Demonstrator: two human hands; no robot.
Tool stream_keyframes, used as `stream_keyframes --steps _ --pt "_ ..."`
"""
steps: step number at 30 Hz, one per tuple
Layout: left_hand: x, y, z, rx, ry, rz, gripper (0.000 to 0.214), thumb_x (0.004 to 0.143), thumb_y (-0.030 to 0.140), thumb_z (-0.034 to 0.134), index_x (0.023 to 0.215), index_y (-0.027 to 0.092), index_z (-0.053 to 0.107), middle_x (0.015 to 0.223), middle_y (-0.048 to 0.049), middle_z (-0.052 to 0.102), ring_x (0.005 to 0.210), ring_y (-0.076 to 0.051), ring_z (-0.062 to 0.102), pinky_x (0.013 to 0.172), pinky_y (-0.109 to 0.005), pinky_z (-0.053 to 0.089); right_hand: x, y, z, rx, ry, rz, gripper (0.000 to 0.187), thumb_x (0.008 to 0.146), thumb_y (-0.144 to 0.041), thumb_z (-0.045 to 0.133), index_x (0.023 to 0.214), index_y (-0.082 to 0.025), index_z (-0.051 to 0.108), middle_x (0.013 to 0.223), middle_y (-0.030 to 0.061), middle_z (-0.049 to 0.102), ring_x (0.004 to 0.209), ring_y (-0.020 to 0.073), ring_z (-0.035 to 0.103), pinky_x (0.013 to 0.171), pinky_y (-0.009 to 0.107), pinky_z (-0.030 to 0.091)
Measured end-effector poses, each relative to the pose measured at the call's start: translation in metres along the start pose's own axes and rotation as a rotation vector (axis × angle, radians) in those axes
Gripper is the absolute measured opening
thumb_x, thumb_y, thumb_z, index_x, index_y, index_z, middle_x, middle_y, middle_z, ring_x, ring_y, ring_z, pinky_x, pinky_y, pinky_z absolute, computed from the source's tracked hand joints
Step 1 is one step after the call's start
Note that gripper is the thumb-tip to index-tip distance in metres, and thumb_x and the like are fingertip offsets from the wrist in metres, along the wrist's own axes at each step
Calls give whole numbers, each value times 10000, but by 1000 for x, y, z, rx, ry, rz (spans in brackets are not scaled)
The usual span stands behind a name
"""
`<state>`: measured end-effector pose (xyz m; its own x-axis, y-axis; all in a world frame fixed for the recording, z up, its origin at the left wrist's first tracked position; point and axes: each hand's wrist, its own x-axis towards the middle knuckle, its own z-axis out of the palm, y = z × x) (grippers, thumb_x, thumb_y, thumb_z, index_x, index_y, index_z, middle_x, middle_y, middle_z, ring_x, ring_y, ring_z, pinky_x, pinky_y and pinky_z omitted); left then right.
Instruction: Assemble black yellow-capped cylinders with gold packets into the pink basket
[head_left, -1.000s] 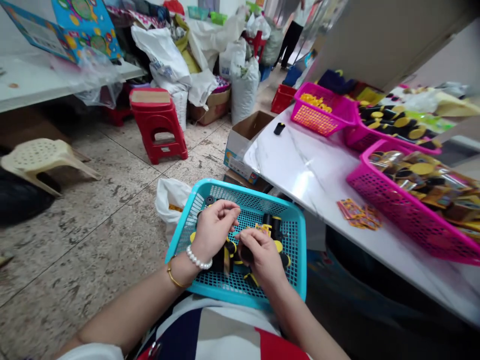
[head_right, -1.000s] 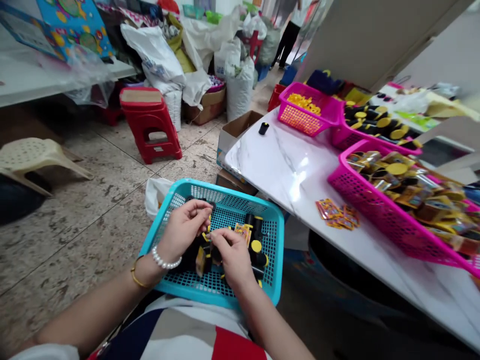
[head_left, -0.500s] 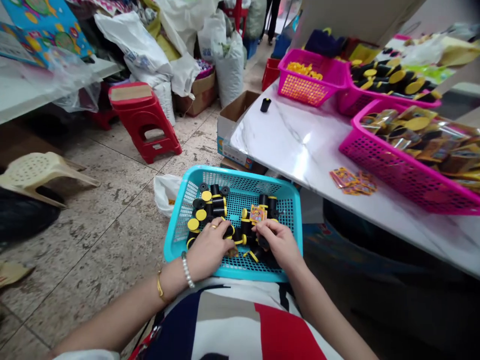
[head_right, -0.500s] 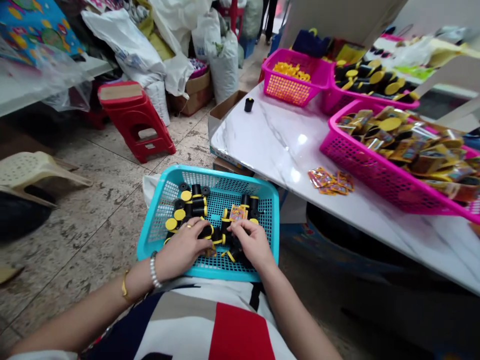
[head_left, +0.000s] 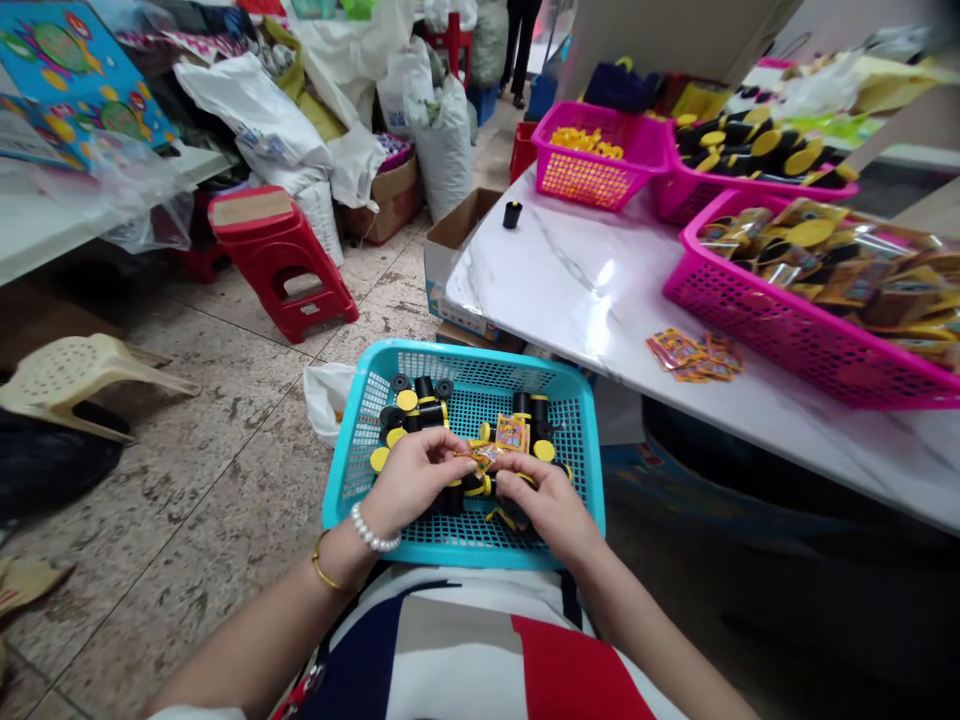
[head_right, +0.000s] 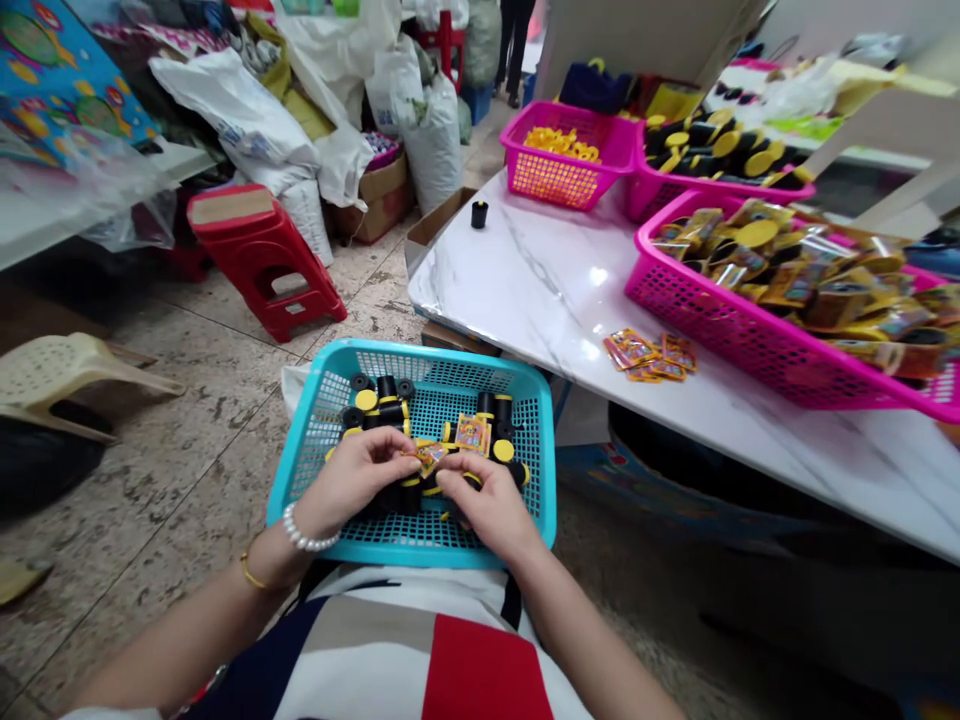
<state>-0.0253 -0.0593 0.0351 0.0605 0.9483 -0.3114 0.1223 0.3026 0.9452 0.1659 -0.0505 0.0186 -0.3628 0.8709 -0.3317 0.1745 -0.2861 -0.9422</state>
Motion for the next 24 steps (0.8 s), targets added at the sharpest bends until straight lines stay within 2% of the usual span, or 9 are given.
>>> stream_keyframes --steps 4,8,12,16,18,21,23,24 --pt "-5 -4 9 -26 17 59 192 730 297 696 851 156 644 695 12 585 639 -115 518 601 -229 413 4 -1 11 86 50 -93 223 791 -377 661 881 -194 749 849 24 708 824 181 627 777 296 496" --pt "-9 -6 11 -48 0 54 248 758 354 680 906 157 658 783 -26 633 713 -138 560 666 -254 456 9 -1 10 128 98 -84 227 782 -364 667 902 -200 768 869 30 729 866 212 649 863 358 492" --pt "-9 -8 11 -115 28 20 320 742 375 702 970 157 652 873 -45 655 750 -141 580 701 -266 476 10 3 13 156 116 -90 254 771 -369 683 943 -200 765 896 41 736 887 227 654 881 397 497" --pt "-8 -7 14 -216 49 -52 317 726 349 714 957 145 641 837 -29 646 702 -117 564 658 -237 464 10 3 20 227 149 -92 256 771 -368 688 955 -206 762 890 38 738 897 221 657 884 388 497" --pt "-8 -6 13 -218 109 -31 279 749 356 690 928 148 640 845 -31 648 722 -121 570 667 -235 466 10 2 21 217 119 -72 255 768 -360 692 954 -199 761 903 44 741 906 225 655 905 397 484" --pt "-11 -4 10 -113 268 66 272 752 359 690 936 168 631 874 -28 648 760 -136 585 688 -242 469 9 2 20 214 117 -55 267 773 -370 690 954 -186 759 941 54 740 921 230 650 919 402 476" --pt "-13 -3 11 -71 299 91 264 751 359 692 924 169 632 846 -22 642 747 -135 584 672 -237 465 10 5 19 229 163 -63 292 786 -395 676 977 -187 753 963 54 735 918 226 647 904 390 485" --pt "-14 -4 13 -84 275 73 263 750 359 694 919 166 631 815 -16 635 720 -128 576 649 -230 459 11 7 19 232 185 -71 307 797 -409 663 994 -190 748 962 53 733 912 223 647 889 382 492"
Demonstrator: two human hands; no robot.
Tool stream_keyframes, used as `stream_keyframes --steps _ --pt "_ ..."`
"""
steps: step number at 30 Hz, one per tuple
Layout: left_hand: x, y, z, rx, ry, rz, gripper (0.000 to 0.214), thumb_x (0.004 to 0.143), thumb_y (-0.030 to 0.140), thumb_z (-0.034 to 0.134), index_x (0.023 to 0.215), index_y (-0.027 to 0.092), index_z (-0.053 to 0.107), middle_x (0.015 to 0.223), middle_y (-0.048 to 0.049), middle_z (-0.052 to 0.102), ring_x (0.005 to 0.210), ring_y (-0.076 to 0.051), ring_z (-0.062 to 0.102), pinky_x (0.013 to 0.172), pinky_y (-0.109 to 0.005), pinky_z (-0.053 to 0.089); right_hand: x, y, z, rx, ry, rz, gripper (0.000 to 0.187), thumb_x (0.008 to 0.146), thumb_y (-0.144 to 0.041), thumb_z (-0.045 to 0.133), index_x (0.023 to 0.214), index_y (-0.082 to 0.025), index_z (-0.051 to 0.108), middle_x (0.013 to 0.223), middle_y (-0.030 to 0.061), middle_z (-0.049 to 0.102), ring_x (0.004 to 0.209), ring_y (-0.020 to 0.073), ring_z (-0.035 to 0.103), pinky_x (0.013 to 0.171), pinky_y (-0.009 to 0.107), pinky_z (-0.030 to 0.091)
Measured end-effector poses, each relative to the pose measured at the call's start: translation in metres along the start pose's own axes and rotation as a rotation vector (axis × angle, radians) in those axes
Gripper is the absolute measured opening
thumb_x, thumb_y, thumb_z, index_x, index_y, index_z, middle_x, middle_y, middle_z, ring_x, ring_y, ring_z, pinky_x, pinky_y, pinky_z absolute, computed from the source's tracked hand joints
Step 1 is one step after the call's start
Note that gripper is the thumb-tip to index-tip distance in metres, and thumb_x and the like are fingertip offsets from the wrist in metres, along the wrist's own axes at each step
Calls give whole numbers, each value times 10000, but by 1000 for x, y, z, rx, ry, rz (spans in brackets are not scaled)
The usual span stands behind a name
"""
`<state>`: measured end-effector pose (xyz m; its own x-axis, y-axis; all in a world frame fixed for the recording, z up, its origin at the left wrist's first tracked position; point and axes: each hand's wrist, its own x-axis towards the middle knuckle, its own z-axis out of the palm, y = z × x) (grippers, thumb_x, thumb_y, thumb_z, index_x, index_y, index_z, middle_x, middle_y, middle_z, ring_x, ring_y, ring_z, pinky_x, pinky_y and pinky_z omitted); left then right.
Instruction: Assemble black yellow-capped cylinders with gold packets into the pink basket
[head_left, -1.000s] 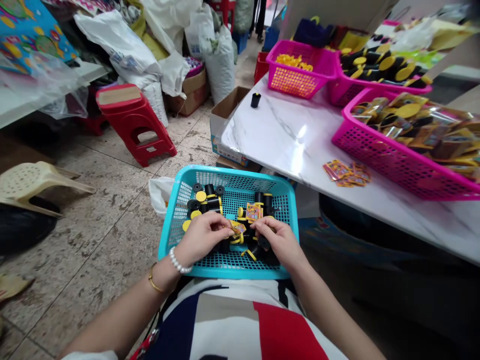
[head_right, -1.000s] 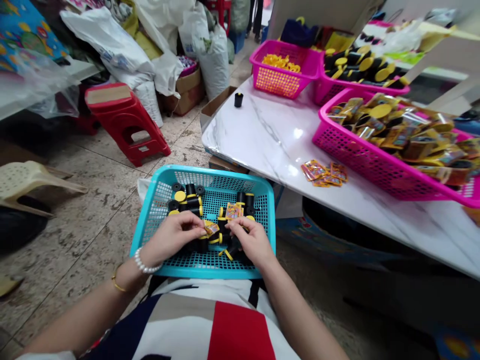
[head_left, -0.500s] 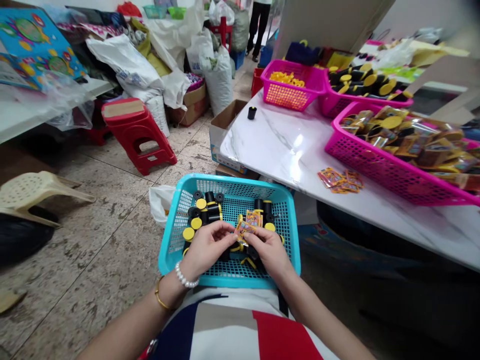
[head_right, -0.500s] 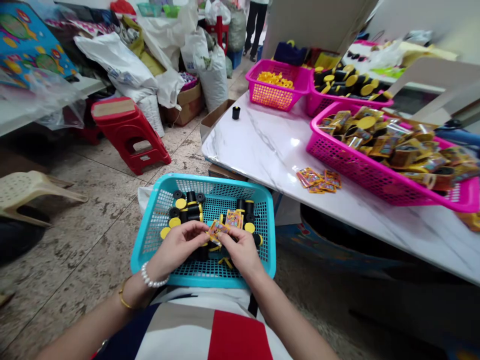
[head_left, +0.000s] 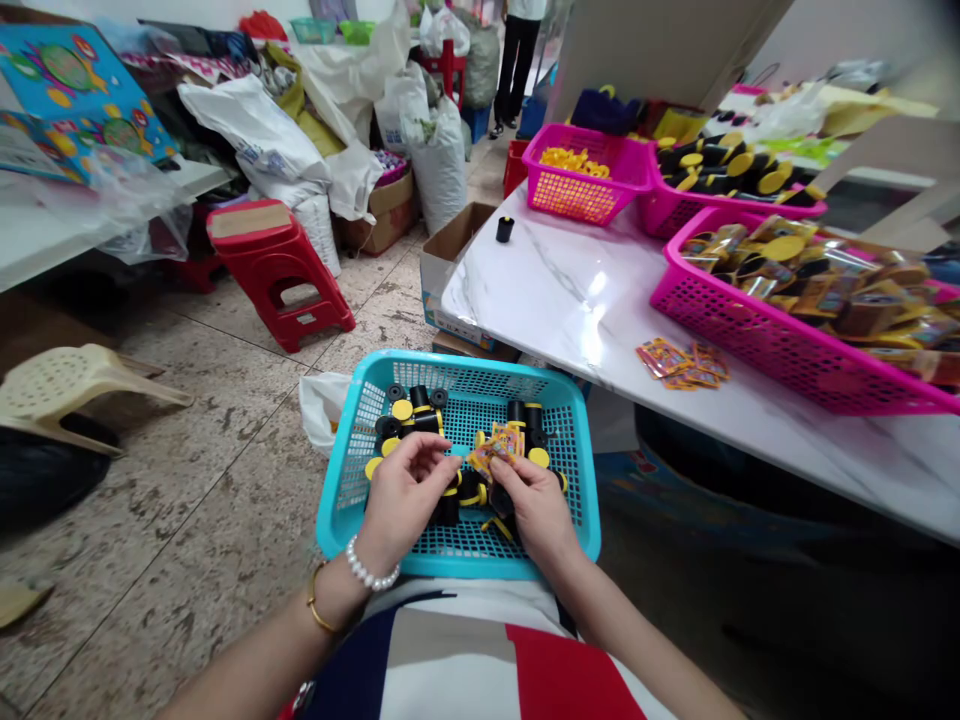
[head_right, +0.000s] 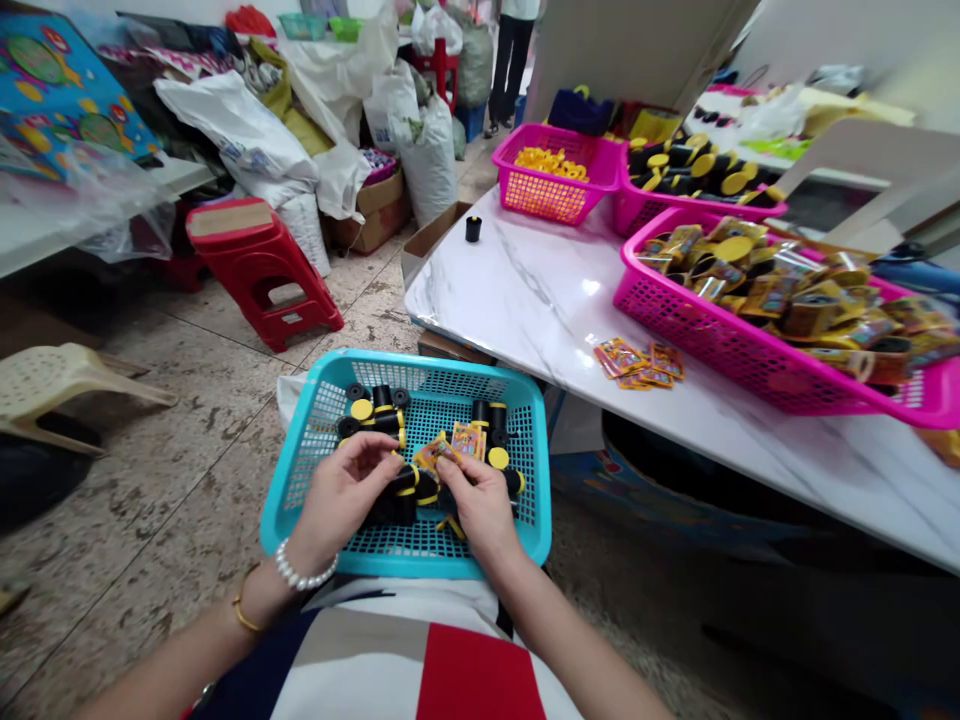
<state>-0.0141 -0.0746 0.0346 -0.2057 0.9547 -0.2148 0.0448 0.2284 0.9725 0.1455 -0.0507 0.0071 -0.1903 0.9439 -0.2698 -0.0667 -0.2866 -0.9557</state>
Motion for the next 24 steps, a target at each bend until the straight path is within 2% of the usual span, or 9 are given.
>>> stream_keyframes --steps 4,7,9,12,15,16,18,21,24 --pt "-2 -7 9 -153 -158 -138 257 757 366 683 861 141 614 714 10 589 587 -86 501 543 -202 406 0 4 4 -81 -16 -76 301 830 -423 622 970 -192 755 917 51 727 891 219 639 867 367 496" --pt "0 -9 8 -155 -180 -143 233 800 375 624 790 150 562 656 23 574 530 -79 478 511 -202 381 0 -4 0 -181 -157 -117 291 839 -412 603 943 -191 761 924 56 723 895 219 631 880 369 484" --pt "3 -5 0 -35 -234 -117 212 817 364 593 777 162 543 615 31 566 506 -88 480 488 -205 368 3 -16 -10 -250 -241 -105 310 830 -408 614 1016 -195 742 955 56 718 919 220 626 877 363 479" --pt "8 8 -11 273 -414 21 147 805 296 593 750 161 612 619 17 593 540 -103 490 500 -207 354 15 -38 -27 -439 -347 -126 345 792 -376 667 1092 -211 712 871 36 711 835 195 617 794 320 478" --pt "14 23 -14 470 -552 159 127 794 230 594 734 171 689 645 2 641 588 -111 513 546 -213 360 28 -53 -34 -630 -584 -227 194 772 -324 693 915 -215 765 700 3 674 676 148 574 682 268 445" --pt "16 27 -13 472 -542 182 122 794 226 597 755 176 701 661 0 652 602 -114 526 561 -214 369 31 -55 -33 -651 -629 -261 138 777 -310 687 829 -213 772 673 -1 665 651 138 564 662 258 435" --pt "19 33 -10 412 -407 205 117 795 254 614 813 180 704 718 -9 668 632 -120 544 583 -215 390 34 -55 -28 -623 -620 -297 171 815 -284 641 721 -211 763 663 -1 667 649 132 571 662 249 430" --pt "17 31 -8 235 -119 151 196 816 353 608 828 169 674 680 -6 629 584 -111 518 534 -206 386 32 -43 -21 -481 -451 -262 244 869 -280 568 731 -204 754 734 11 695 716 144 603 706 254 439" --pt "8 21 -6 77 -68 16 285 829 421 580 765 154 658 589 9 573 484 -88 466 453 -195 345 26 -29 -19 -384 -271 -229 304 874 -320 563 649 -178 710 679 11 650 668 138 560 667 253 422"
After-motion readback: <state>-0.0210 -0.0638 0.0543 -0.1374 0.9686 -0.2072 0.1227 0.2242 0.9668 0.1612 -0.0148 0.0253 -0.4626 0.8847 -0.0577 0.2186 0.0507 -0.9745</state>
